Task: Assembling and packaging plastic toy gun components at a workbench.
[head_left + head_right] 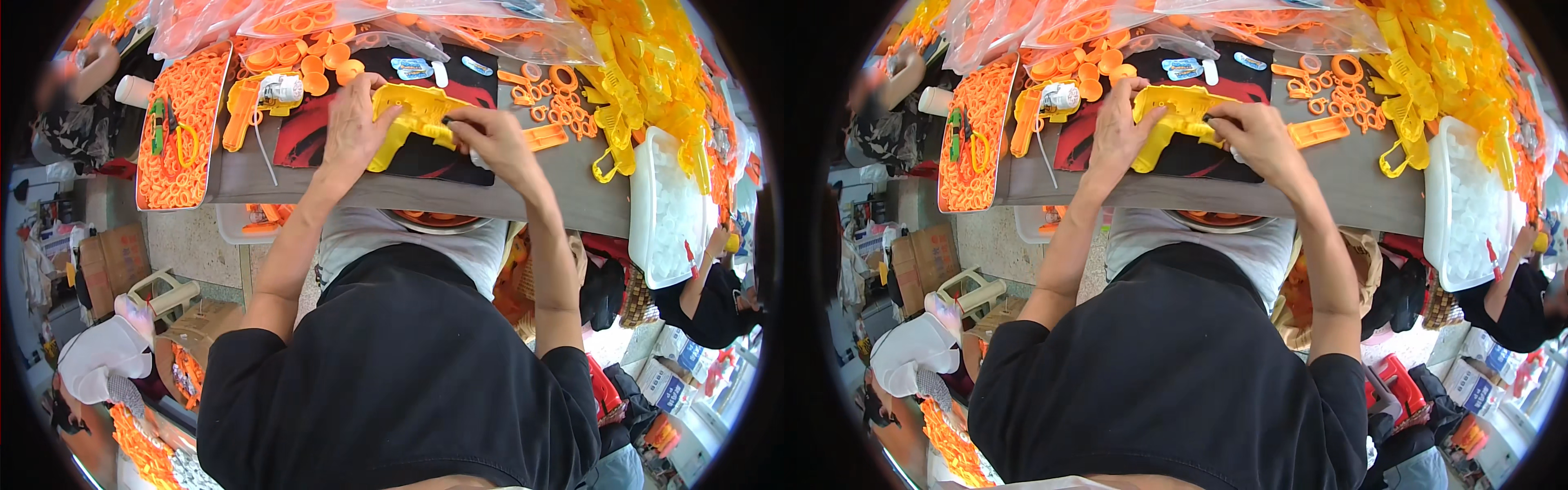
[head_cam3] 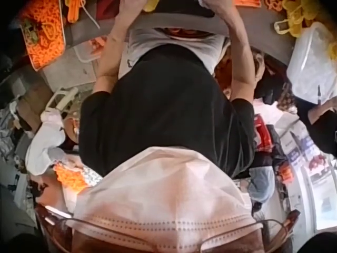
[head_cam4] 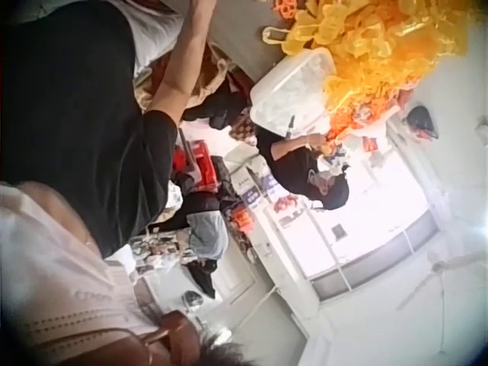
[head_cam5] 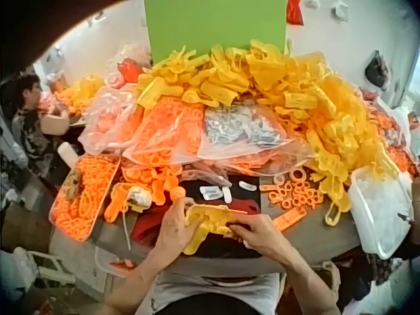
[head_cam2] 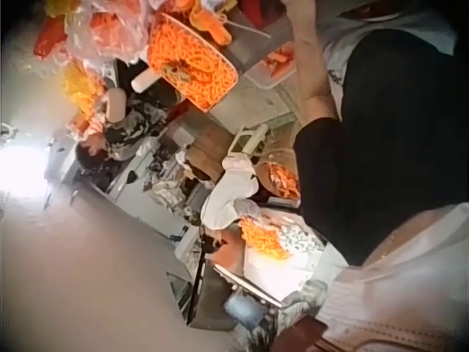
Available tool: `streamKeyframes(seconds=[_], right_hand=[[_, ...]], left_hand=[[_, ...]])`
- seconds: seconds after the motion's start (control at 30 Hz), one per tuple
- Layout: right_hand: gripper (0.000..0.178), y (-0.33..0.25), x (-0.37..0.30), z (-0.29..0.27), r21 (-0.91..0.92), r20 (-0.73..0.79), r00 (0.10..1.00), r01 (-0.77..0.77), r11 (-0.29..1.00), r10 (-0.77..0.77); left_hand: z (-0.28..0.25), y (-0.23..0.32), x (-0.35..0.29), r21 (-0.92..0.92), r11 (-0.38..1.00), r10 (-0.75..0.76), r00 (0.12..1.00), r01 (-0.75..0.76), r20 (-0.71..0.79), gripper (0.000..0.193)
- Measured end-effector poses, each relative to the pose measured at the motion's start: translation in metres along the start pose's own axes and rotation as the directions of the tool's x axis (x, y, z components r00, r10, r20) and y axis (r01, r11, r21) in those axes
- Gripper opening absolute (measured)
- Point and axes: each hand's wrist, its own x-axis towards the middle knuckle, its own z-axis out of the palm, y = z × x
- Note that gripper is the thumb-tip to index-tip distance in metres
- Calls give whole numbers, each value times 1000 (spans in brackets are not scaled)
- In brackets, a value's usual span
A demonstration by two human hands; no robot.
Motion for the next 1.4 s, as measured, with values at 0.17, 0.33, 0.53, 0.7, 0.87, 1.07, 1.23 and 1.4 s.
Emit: streamKeyframes(seconds=[0.17,0.33,0.53,0.7,0.87,1.07,1.23,1.4], right_hand=[[20,3,11,18,-104,-81,997,9,995,-17],[17,4,11,21,-381,-93,981,122,916,-170],[17,2,12,23,-435,-178,932,213,875,-316],[18,5,13,19,-404,-177,933,220,888,-312],[18,1,13,19,-402,-145,960,163,901,-239],[22,8,19,16,-134,-142,986,65,989,-84],[27,-10,21,22,-161,-65,997,-61,985,51],[36,-29,28,33,-495,-77,991,-132,859,108]], left_hand=[[7,15,-6,-747,598,-281,949,292,145,42],[-6,12,3,-472,876,-71,994,102,83,30],[-12,24,11,-381,913,-100,986,145,137,25],[-8,25,13,-362,931,-12,997,39,77,25],[-12,38,12,-307,951,-8,998,28,65,23],[-8,47,10,-192,977,98,995,-93,17,25],[-21,10,1,-635,633,-202,887,442,416,29],[-16,12,-4,333,941,151,961,-67,-231,41]])
